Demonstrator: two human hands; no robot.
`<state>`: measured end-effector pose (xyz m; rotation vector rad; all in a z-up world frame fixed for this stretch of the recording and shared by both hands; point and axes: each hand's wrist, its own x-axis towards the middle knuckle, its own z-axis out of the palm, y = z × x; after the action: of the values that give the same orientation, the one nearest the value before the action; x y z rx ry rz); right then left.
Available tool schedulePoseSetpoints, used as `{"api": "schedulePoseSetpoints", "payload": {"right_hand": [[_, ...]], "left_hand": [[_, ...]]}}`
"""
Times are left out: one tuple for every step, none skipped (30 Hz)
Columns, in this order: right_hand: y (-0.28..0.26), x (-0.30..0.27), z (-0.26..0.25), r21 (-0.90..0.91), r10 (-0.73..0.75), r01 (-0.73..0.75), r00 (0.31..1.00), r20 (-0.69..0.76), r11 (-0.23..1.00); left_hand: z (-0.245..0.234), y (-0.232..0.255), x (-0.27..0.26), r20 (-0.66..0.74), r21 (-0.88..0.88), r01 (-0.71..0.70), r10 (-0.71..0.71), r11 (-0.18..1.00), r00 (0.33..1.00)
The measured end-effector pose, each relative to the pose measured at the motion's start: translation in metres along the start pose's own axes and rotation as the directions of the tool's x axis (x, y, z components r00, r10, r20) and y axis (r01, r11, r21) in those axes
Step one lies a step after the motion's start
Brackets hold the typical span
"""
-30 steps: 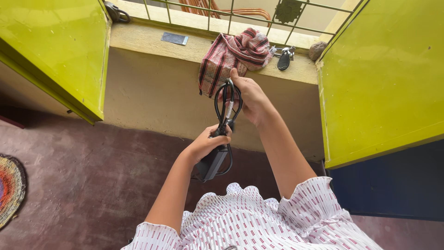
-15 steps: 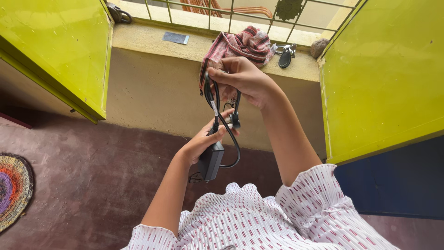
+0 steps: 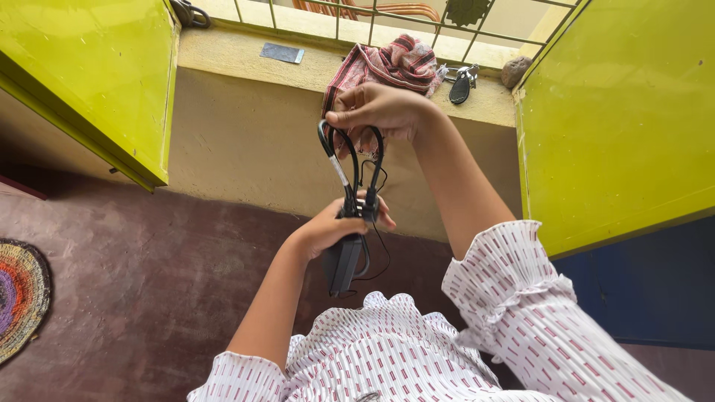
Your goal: The person wipes a power adapter and cable with a cloth, then uses the same cloth to wipe multiple smartphones.
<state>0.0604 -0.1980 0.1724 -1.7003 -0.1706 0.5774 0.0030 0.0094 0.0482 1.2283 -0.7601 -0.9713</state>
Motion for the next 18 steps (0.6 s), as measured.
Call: {"api": "schedulePoseSetpoints", "payload": {"right_hand": [[0.007,-0.001,0.000,0.027,-0.008,0.008,1.000,0.009,1.000],[0.013,0.001,0.000,0.059,-0.037,0.037,0.999,-0.002,0.998],[0.020,0.002,0.000,0.090,-0.067,0.068,0.998,-0.015,0.994],[0.028,0.004,0.000,0.121,-0.096,0.099,0.995,-0.029,0.988],[0.035,0.004,0.000,0.200,-0.122,0.127,0.992,-0.037,0.971],[0.042,0.003,0.000,0.278,-0.148,0.155,0.988,-0.046,0.948],[0.047,0.004,0.002,0.354,-0.173,0.181,0.983,-0.055,0.917],[0.050,0.006,0.005,0.345,-0.182,0.207,0.978,-0.104,0.916],[0.053,0.007,0.010,0.335,-0.189,0.231,0.970,-0.153,0.913],[0.053,0.009,0.015,0.325,-0.196,0.254,0.960,-0.202,0.911],[0.052,0.009,0.019,0.283,-0.179,0.253,0.949,-0.261,0.925],[0.049,0.008,0.023,0.241,-0.165,0.248,0.933,-0.319,0.938],[0.045,0.006,0.026,0.199,-0.155,0.243,0.913,-0.377,0.949],[0.041,0.003,0.031,0.148,-0.163,0.243,0.894,-0.418,0.959],[0.037,-0.001,0.035,0.092,-0.175,0.242,0.872,-0.458,0.966],[0.032,-0.004,0.037,0.037,-0.189,0.238,0.847,-0.497,0.970],[0.029,-0.008,0.038,-0.019,-0.223,0.247,0.836,-0.501,0.969],[0.026,-0.010,0.038,-0.075,-0.257,0.255,0.825,-0.504,0.964]], "left_hand": [[0.002,0.001,-0.002,0.060,-0.019,-0.032,0.033,0.999,0.998],[0.004,0.003,-0.005,0.053,-0.105,0.008,-0.003,0.994,0.999],[0.006,0.004,-0.009,0.050,-0.189,0.047,-0.038,0.981,0.998],[0.008,0.005,-0.012,0.050,-0.271,0.084,-0.073,0.959,0.996],[0.009,0.006,-0.011,0.042,-0.308,0.088,-0.079,0.947,0.996],[0.010,0.006,-0.010,0.034,-0.344,0.092,-0.085,0.935,0.996],[0.010,0.005,-0.010,0.023,-0.379,0.094,-0.092,0.921,0.995],[0.010,0.003,-0.009,0.022,-0.341,0.085,-0.082,0.936,0.996],[0.010,0.001,-0.008,0.022,-0.304,0.078,-0.074,0.949,0.997],[0.011,-0.002,-0.007,0.022,-0.267,0.070,-0.067,0.961,0.998],[0.012,-0.004,-0.007,0.007,-0.270,0.074,-0.075,0.960,0.997],[0.014,-0.006,-0.006,-0.009,-0.273,0.079,-0.084,0.959,0.996],[0.015,-0.005,-0.006,-0.025,-0.274,0.082,-0.093,0.958,0.995],[0.017,-0.003,-0.008,-0.031,-0.276,0.077,-0.089,0.958,0.996],[0.017,0.000,-0.009,-0.035,-0.276,0.068,-0.080,0.959,0.996],[0.018,0.004,-0.009,-0.040,-0.276,0.058,-0.072,0.960,0.997],[0.018,0.007,-0.009,-0.048,-0.261,0.055,-0.070,0.964,0.996],[0.017,0.009,-0.010,-0.057,-0.247,0.051,-0.067,0.968,0.996]]}}
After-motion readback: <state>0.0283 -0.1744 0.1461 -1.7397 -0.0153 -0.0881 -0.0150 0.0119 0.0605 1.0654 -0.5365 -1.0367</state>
